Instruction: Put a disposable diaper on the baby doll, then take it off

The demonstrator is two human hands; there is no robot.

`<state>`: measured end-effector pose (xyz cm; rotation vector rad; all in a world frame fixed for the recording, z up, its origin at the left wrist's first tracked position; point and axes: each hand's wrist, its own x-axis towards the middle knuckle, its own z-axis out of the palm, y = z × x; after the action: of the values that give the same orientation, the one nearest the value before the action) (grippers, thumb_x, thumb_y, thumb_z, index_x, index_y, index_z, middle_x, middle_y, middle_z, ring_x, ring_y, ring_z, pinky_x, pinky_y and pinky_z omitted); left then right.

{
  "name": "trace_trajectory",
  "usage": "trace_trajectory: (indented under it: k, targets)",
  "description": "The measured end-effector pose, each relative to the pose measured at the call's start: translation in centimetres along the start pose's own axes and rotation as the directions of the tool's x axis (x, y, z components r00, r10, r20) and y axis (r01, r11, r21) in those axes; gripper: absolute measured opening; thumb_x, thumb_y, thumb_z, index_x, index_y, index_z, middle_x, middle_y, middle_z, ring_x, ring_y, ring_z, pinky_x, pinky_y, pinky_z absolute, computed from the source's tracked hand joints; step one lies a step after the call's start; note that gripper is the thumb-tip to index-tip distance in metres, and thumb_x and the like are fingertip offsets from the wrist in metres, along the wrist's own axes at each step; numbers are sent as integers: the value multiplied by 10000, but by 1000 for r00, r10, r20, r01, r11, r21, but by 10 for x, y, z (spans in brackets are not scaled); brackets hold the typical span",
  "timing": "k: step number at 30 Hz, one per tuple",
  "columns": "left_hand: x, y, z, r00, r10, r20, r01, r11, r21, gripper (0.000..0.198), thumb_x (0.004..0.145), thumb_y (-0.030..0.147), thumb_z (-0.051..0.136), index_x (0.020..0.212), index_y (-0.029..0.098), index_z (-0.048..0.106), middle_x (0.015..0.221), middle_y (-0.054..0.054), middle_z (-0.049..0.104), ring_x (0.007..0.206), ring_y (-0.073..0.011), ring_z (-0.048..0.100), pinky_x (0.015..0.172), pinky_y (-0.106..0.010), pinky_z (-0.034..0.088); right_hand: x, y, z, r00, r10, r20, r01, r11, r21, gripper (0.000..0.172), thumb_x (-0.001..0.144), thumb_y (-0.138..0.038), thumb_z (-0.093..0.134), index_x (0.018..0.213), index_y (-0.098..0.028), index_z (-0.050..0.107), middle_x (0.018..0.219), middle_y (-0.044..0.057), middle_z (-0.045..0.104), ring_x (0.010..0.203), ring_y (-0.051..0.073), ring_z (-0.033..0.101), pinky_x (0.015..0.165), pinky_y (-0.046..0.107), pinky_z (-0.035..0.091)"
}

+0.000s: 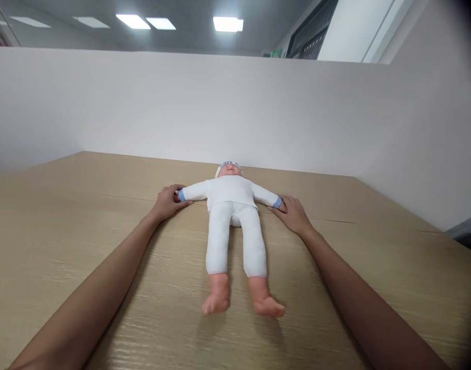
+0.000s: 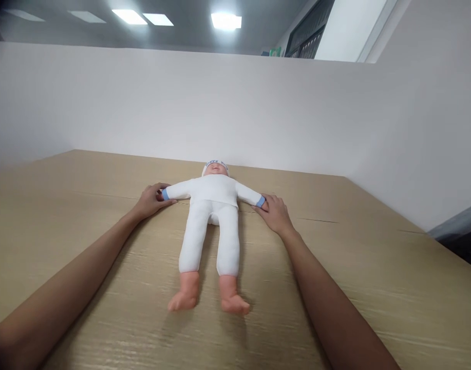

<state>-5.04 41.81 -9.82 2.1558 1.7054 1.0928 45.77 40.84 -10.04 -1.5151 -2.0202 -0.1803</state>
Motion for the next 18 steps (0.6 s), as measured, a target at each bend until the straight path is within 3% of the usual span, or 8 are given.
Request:
trace_trajectory:
  k: [7, 14, 18]
  targets:
    - [-19, -16, -7, 998, 28, -55, -28, 1000, 3, 639, 840, 613, 761, 1334, 223, 650, 1356, -122, 735, 1129, -297, 661, 1020, -453, 531, -24, -1, -13, 998, -23, -52, 26, 999, 47, 561, 969, -536, 654, 1387, -161, 663, 1343, 194, 719, 1237, 376, 634, 1106, 531, 482]
    - [-24, -21, -10, 994, 84, -72, -73, 986, 149, 413, 963, 553, 618, 1174, 209, 707, 1215, -117, 788, 1072, -310, 658, 1006, -455, 504, -34, 0, -20, 994, -14, -106, 18, 999, 38, 376, 974, -377, 649, 1266, -160, 741, 1266, 190, 753, 1174, 365, 659, 1068, 525, 509]
    - [-19, -22, -8, 993, 90, -74, -74, 978, 193, 381, 962, 525, 635, 1154, 206, 716, 1177, -114, 785, 1079, -319, 637, 990, -440, 486, -32, 3, -19, 993, -14, -121, 18, 999, 37, 366, 967, -365, 668, 1243, -149, 774, 1221, 184, 763, 1136, 358, 657, 1054, 517, 517]
